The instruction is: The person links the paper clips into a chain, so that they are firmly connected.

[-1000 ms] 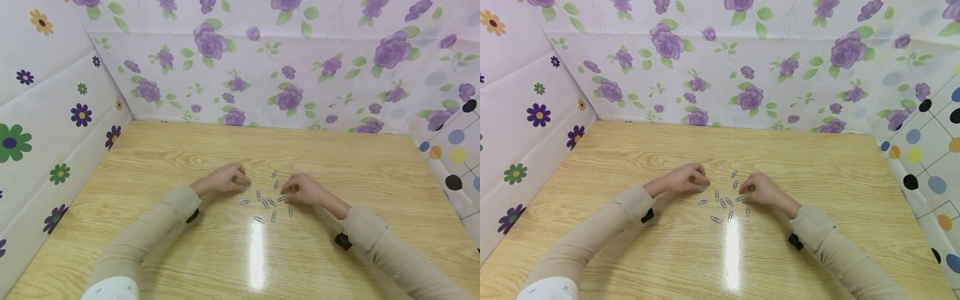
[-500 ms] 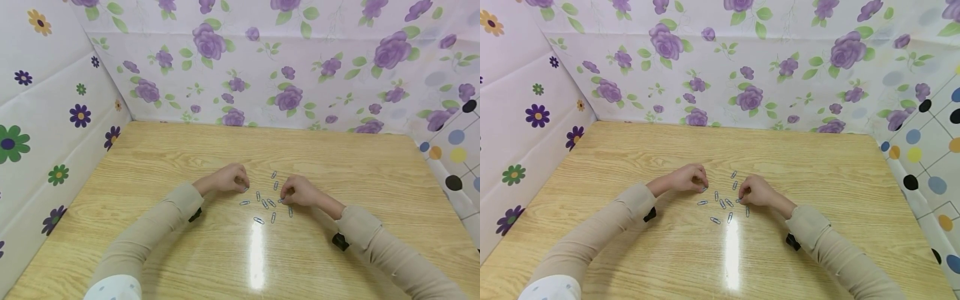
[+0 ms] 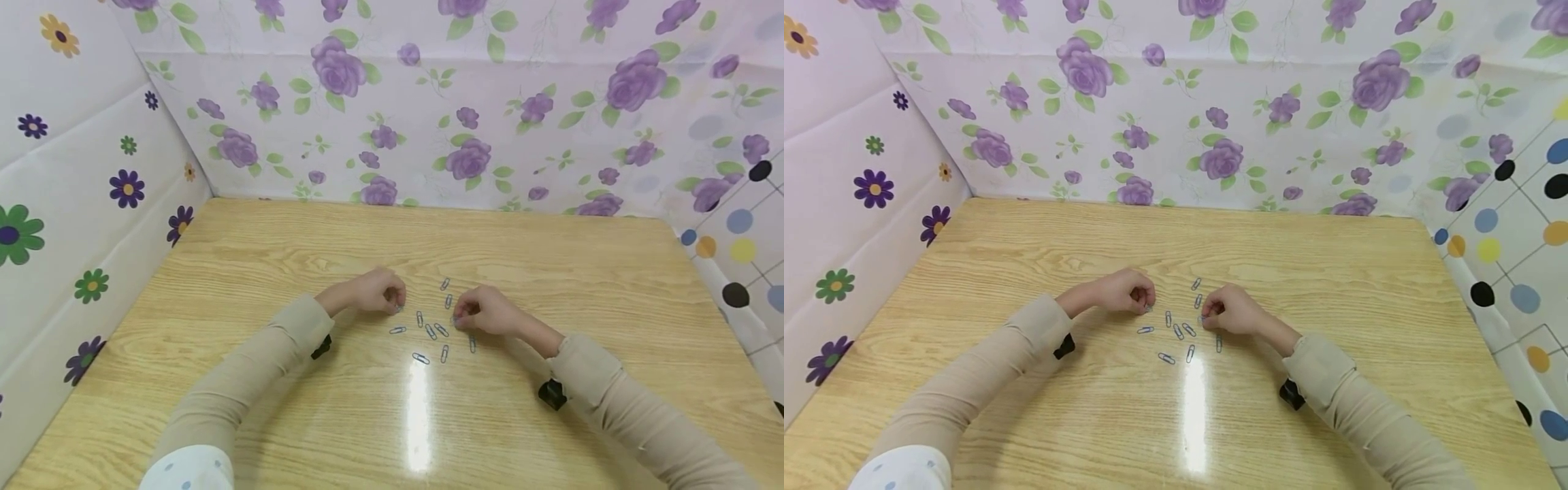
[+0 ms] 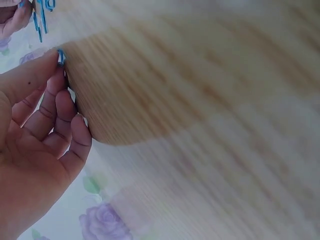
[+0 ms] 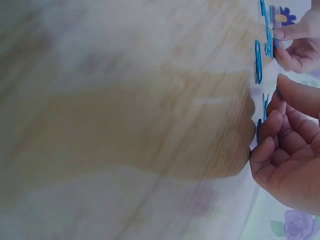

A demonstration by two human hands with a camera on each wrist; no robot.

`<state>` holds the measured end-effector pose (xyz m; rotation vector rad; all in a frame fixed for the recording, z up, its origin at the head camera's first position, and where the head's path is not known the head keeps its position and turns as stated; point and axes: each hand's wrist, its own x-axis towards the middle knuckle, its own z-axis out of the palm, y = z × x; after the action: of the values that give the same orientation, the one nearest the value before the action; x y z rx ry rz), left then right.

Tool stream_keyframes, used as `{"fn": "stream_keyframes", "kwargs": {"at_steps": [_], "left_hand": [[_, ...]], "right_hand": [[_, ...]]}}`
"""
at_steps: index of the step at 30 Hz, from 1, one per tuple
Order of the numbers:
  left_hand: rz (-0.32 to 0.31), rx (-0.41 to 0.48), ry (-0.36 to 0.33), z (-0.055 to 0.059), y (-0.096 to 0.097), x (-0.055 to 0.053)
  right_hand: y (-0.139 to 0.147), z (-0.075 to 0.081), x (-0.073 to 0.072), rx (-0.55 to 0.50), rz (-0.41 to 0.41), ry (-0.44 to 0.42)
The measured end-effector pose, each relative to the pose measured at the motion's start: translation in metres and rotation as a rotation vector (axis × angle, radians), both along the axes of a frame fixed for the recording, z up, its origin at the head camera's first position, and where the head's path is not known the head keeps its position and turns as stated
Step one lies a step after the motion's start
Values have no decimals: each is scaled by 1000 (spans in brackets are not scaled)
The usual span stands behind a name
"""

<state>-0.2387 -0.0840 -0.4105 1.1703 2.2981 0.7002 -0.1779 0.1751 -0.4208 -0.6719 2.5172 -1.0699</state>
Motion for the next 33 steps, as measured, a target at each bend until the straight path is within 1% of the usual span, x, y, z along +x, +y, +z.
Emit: {"fn": "stream_keyframes", "kwargs": {"at_steps": [4,10,12,15,18,22,24,27,30,33], "left_hand": [[-10,0,12,0,0,1],[-40,16,19,-1,-3,1],[-41,29,25,-1,-4,2],[-28,52,45,0,-5,3],[1,84,56,0,-6,6],[56,153,52,3,-8,9],[86,189,54,4,-10,12],[140,221,54,6,-11,15],[178,255,52,9,-10,19],[211,304,55,13,-8,25]], "right_hand": [[2,2,0,-51,10,0],[4,4,1,-60,-29,-46],[5,4,1,-65,-44,-60],[5,4,2,-67,-59,-54],[4,5,3,-65,-74,-43],[4,8,3,-81,-113,-44],[3,11,4,-99,-145,-57],[2,13,4,-117,-194,-81],[1,17,5,-141,-240,-107],[0,21,6,-188,-262,-136]]}}
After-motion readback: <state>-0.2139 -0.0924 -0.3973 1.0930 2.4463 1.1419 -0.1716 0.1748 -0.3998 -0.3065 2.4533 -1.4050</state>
